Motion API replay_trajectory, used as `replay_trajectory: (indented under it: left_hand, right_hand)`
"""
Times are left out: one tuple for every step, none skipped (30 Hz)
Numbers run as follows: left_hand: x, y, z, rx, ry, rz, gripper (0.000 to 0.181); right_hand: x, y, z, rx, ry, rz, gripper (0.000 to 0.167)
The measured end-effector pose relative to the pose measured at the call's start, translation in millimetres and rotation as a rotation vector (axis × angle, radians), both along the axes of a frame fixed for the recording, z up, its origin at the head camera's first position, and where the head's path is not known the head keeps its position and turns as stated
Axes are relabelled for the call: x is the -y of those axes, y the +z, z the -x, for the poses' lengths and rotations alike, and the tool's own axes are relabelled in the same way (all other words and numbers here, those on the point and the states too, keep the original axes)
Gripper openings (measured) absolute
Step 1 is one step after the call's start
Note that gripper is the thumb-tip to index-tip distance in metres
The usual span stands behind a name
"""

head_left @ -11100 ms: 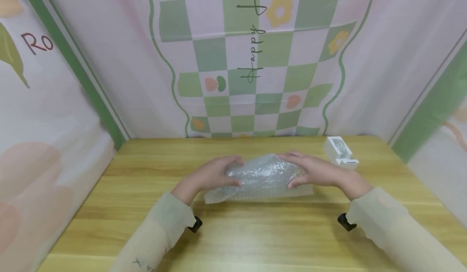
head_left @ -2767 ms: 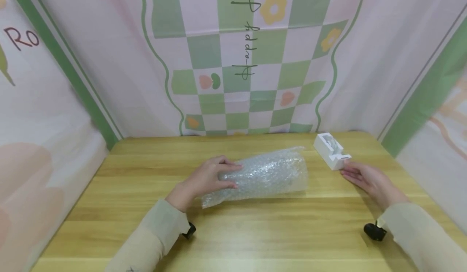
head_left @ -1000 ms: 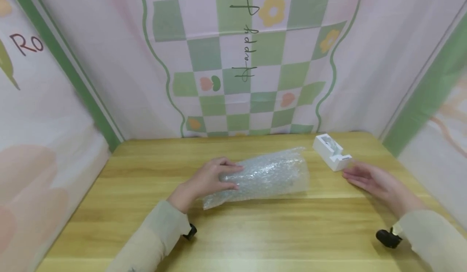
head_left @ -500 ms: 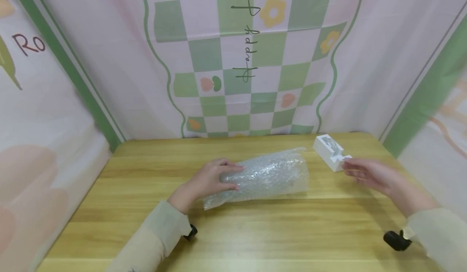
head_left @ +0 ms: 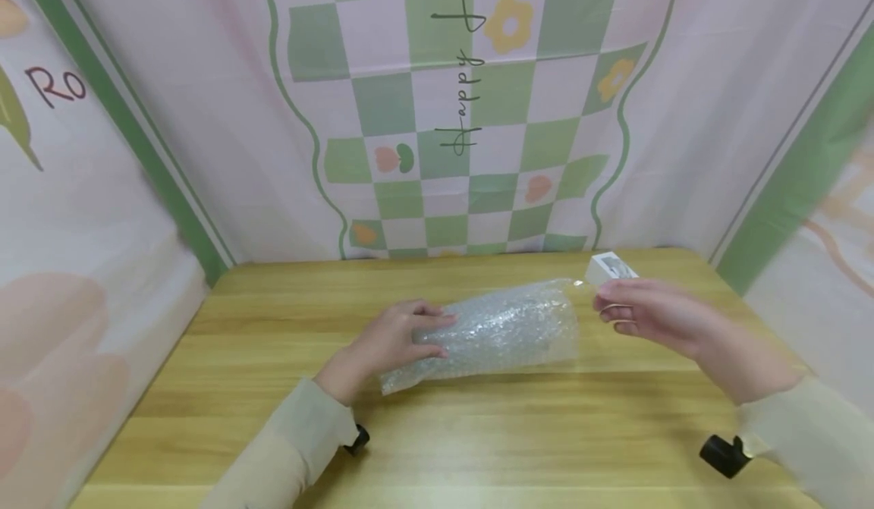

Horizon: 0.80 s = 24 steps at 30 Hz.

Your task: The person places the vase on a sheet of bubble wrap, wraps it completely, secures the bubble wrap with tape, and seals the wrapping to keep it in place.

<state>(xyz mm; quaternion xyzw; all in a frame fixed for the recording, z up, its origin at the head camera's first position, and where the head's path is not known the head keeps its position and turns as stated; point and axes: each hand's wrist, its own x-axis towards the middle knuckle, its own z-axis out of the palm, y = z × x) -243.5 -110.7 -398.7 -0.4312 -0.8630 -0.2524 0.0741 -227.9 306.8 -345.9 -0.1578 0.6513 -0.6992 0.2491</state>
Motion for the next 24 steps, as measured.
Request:
replay_trajectory:
  left_hand:
    - [0.1, -0.2, 0.1, -0.006, -0.005, -0.001, 0.054]
    - [0.2, -0.3, 0.2, -0.006, -0.007, 0.0, 0.054]
    - [0.4, -0.2, 0.4, -0.004, -0.009, 0.001, 0.053]
    - [0.5, 0.1, 0.5, -0.003, -0.012, 0.001, 0.053]
    - [0.4, 0.4, 0.5, -0.004, -0.017, 0.003, 0.053]
    - [0.4, 0.9, 0.6, -0.003, -0.018, 0.006, 0.052]
    - [0.4, 1.5, 0.5, 0.002, -0.017, 0.01, 0.052]
    - [0.3, 2.1, 0.3, 0.007, -0.015, 0.016, 0.052]
    - [0.1, 2.6, 0.3, 0.009, -0.016, 0.02, 0.052]
    - [0.1, 3.2, 0.2, 0.012, -0.014, 0.024, 0.052]
    - [0.1, 3.6, 0.0, 0.015, -0.012, 0.028, 0.052]
    - [0.2, 4.1, -0.1, 0.023, -0.009, 0.03, 0.052]
    - [0.2, 4.5, -0.4, 0.028, -0.008, 0.032, 0.052]
    - [0.2, 4.9, -0.7, 0.033, -0.006, 0.033, 0.052]
    - [0.3, 5.2, -1.0, 0.039, -0.004, 0.034, 0.052]
    - [0.3, 5.4, -1.1, 0.043, -0.003, 0.034, 0.052]
    - [0.2, 5.8, -1.3, 0.045, -0.002, 0.035, 0.052]
    - [0.2, 5.8, -1.2, 0.048, -0.001, 0.036, 0.052]
    - [0.1, 5.8, -1.2, 0.05, 0.002, 0.04, 0.052]
    - [0.1, 6.0, -1.1, 0.052, 0.004, 0.042, 0.052]
    - [-0.1, 6.0, -0.9, 0.053, 0.006, 0.046, 0.051]
    - [-0.2, 5.8, -0.5, 0.056, 0.007, 0.048, 0.051]
    - [-0.5, 6.1, -0.4, 0.057, 0.007, 0.049, 0.051]
    - [-0.6, 6.1, 0.0, 0.057, 0.008, 0.051, 0.051]
  right_hand:
    - [8.3, 1.2, -0.6, 0.001, 0.016, 0.005, 0.029]
    - [16.0, 1.6, -1.1, -0.003, 0.042, 0.006, 0.03]
    - [23.8, 1.5, -1.6, -0.003, 0.061, 0.005, 0.03]
    - [31.6, 1.2, -2.4, -0.002, 0.075, 0.002, 0.03]
    - [39.4, 1.2, -3.4, 0.0, 0.084, -0.008, 0.029]
    - [47.1, 1.5, -4.6, 0.004, 0.089, -0.014, 0.027]
    - [54.7, 1.7, -5.8, 0.007, 0.096, -0.022, 0.027]
    - [61.9, 1.6, -6.8, 0.008, 0.104, -0.027, 0.026]
    - [69.0, 1.6, -7.9, 0.013, 0.103, -0.031, 0.024]
    - [76.0, 2.1, -9.0, 0.018, 0.104, -0.036, 0.023]
    - [83.0, 2.4, -9.8, 0.026, 0.104, -0.039, 0.021]
    - [89.7, 2.3, -10.3, 0.035, 0.102, -0.042, 0.02]
    - [96.0, 2.0, -10.7, 0.044, 0.099, -0.046, 0.018]
    - [101.8, 1.3, -10.9, 0.052, 0.095, -0.046, 0.016]
    - [106.8, 0.6, -10.9, 0.061, 0.092, -0.045, 0.014]
    - [111.4, -0.3, -10.9, 0.07, 0.089, -0.043, 0.013]
    - [115.4, -1.3, -10.5, 0.077, 0.086, -0.041, 0.012]
    - [118.8, -2.4, -10.1, 0.082, 0.086, -0.042, 0.011]
    - [121.7, -3.6, -9.5, 0.084, 0.087, -0.041, 0.01]
    - [124.1, -4.9, -8.8, 0.086, 0.086, -0.041, 0.01]
    - [125.9, -6.5, -8.1, 0.085, 0.087, -0.043, 0.011]
    - [127.6, -7.9, -7.3, 0.086, 0.088, -0.044, 0.011]
    - [128.9, -9.6, -6.5, 0.083, 0.094, -0.044, 0.012]
    - [130.0, -11.1, -5.7, 0.084, 0.095, -0.042, 0.013]
